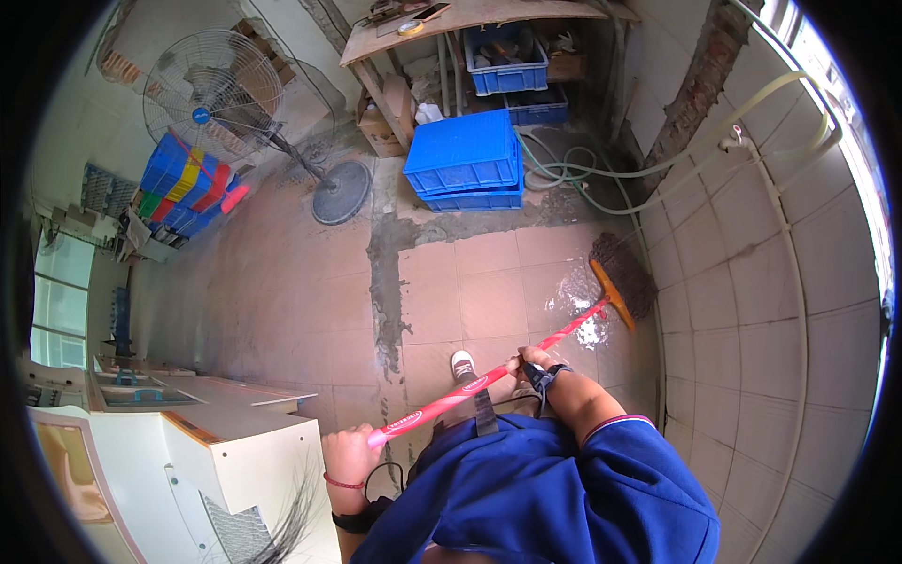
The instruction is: Mop the floor in a metal fabrication facility.
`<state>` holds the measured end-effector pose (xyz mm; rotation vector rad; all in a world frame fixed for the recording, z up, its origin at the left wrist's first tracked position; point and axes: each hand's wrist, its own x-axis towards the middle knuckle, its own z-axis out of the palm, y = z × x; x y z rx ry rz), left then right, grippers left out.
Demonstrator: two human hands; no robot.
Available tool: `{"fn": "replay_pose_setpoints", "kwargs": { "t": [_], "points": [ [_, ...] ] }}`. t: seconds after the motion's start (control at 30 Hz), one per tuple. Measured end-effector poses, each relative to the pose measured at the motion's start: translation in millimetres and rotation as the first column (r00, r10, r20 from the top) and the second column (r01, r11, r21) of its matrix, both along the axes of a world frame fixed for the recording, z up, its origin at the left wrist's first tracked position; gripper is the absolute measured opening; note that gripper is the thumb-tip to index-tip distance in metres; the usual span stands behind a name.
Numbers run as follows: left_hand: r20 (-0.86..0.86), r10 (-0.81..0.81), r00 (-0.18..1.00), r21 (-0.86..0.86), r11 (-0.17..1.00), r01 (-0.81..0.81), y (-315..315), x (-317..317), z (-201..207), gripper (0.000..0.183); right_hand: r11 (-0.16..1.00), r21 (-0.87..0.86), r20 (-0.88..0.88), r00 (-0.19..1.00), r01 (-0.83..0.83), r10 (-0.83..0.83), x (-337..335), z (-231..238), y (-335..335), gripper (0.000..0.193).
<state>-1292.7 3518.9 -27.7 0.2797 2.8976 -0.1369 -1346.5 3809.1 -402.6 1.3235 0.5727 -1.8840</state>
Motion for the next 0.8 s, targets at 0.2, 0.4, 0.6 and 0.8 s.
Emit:
{"fn": "replay_pose_setpoints", "kwargs": {
  "t": [0.2,0.4,0.6,0.8],
  "points": [
    [0.023,-0.019,1.0,-0.033,0.999,0.02,9.2,-10.5,3.1,0.016,0.999,0.017,-0.049,0.998,0.035,-0.034,-5.5,31.9,6.0,0.025],
    [0.052,-0.03,0.998,-0.064,0.997,0.033,25.1,-32.6,8.3,0.015,0.996,0.082,-0.062,0.997,0.045,-0.04,-9.9,26.0,19.6,0.022],
    [0.151,0.066,0.986,-0.154,0.987,-0.043,26.2,-24.6,26.8,0.016,1.0,0.014,-0.13,0.992,-0.006,0.008,-14.3,4.6,14.8,0.026],
    [0.274,0.025,0.962,-0.091,0.996,0.0,23.6,-12.9,14.8,0.015,0.898,0.193,0.096,0.904,0.394,-0.417,-5.6,8.0,12.9,0.012]
  ]
}}
